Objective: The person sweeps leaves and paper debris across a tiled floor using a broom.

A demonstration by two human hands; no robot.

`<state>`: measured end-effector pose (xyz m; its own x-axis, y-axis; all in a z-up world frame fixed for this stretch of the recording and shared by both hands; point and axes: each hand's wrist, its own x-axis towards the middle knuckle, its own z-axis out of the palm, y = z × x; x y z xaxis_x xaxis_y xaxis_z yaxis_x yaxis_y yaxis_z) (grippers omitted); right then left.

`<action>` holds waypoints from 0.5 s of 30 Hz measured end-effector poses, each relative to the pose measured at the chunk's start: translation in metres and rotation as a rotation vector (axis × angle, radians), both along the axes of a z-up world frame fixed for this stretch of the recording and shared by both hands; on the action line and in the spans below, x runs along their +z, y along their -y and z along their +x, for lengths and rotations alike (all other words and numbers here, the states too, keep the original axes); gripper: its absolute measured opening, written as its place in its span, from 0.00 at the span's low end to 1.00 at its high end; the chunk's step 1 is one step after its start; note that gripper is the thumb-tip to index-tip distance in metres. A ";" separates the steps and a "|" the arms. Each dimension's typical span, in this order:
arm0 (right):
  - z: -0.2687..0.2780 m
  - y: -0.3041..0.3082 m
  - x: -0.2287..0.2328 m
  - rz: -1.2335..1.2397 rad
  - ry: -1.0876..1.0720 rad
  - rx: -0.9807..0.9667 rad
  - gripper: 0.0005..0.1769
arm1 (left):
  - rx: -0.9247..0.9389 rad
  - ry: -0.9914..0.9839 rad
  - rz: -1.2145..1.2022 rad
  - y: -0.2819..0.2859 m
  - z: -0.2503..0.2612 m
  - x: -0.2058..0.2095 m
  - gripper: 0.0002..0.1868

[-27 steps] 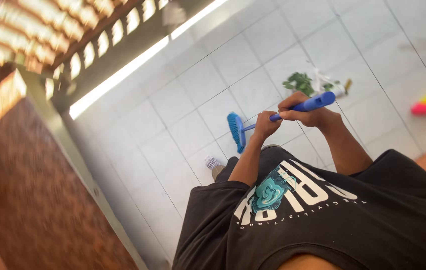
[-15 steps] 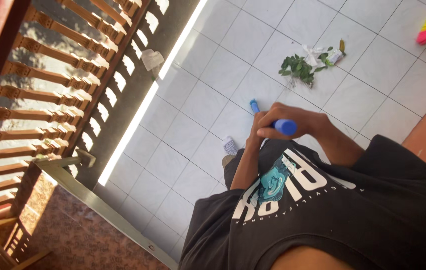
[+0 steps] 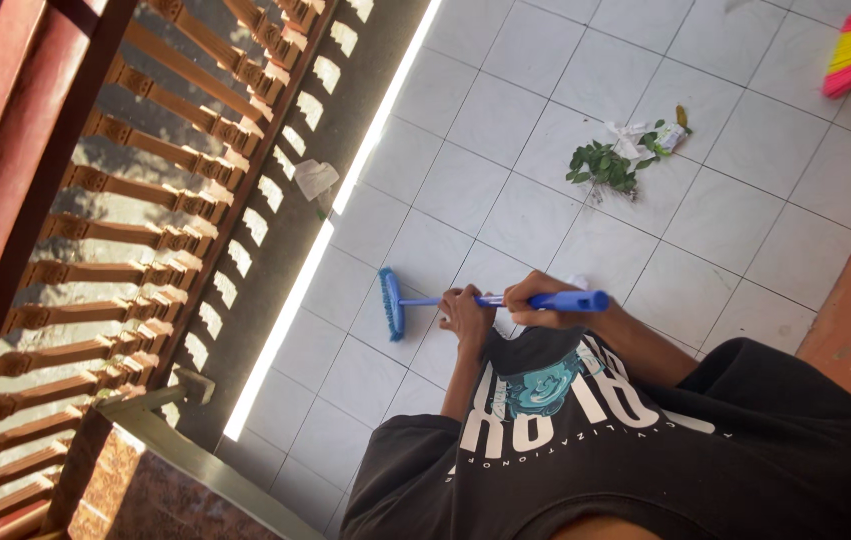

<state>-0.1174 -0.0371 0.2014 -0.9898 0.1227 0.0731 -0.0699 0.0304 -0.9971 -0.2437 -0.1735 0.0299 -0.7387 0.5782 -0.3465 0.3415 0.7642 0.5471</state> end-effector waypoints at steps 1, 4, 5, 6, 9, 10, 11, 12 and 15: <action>-0.003 0.001 -0.009 0.015 0.008 0.008 0.17 | -0.018 0.003 0.008 -0.002 -0.003 -0.011 0.11; 0.008 -0.016 -0.018 0.223 0.158 -0.073 0.20 | -0.052 0.105 -0.033 -0.029 0.014 -0.042 0.11; 0.017 -0.034 -0.012 0.226 0.166 -0.076 0.20 | -0.125 0.104 0.015 -0.048 0.022 -0.047 0.11; 0.026 -0.057 -0.006 0.218 0.187 -0.089 0.19 | -0.206 0.092 0.060 -0.067 0.028 -0.049 0.12; 0.064 -0.103 0.016 0.257 0.063 -0.244 0.14 | -0.384 0.032 0.223 -0.132 0.062 -0.046 0.11; 0.074 -0.122 0.026 0.336 -0.097 -0.355 0.10 | -0.409 0.056 0.314 -0.160 0.073 -0.043 0.11; 0.082 -0.133 0.034 0.345 -0.095 -0.370 0.10 | -0.433 0.082 0.405 -0.183 0.084 -0.039 0.10; 0.089 -0.142 0.040 0.329 0.041 -0.242 0.15 | -0.444 0.078 0.420 -0.205 0.091 -0.034 0.10; 0.105 -0.157 0.047 0.343 0.152 -0.150 0.21 | -0.502 0.284 0.491 -0.244 0.117 -0.011 0.10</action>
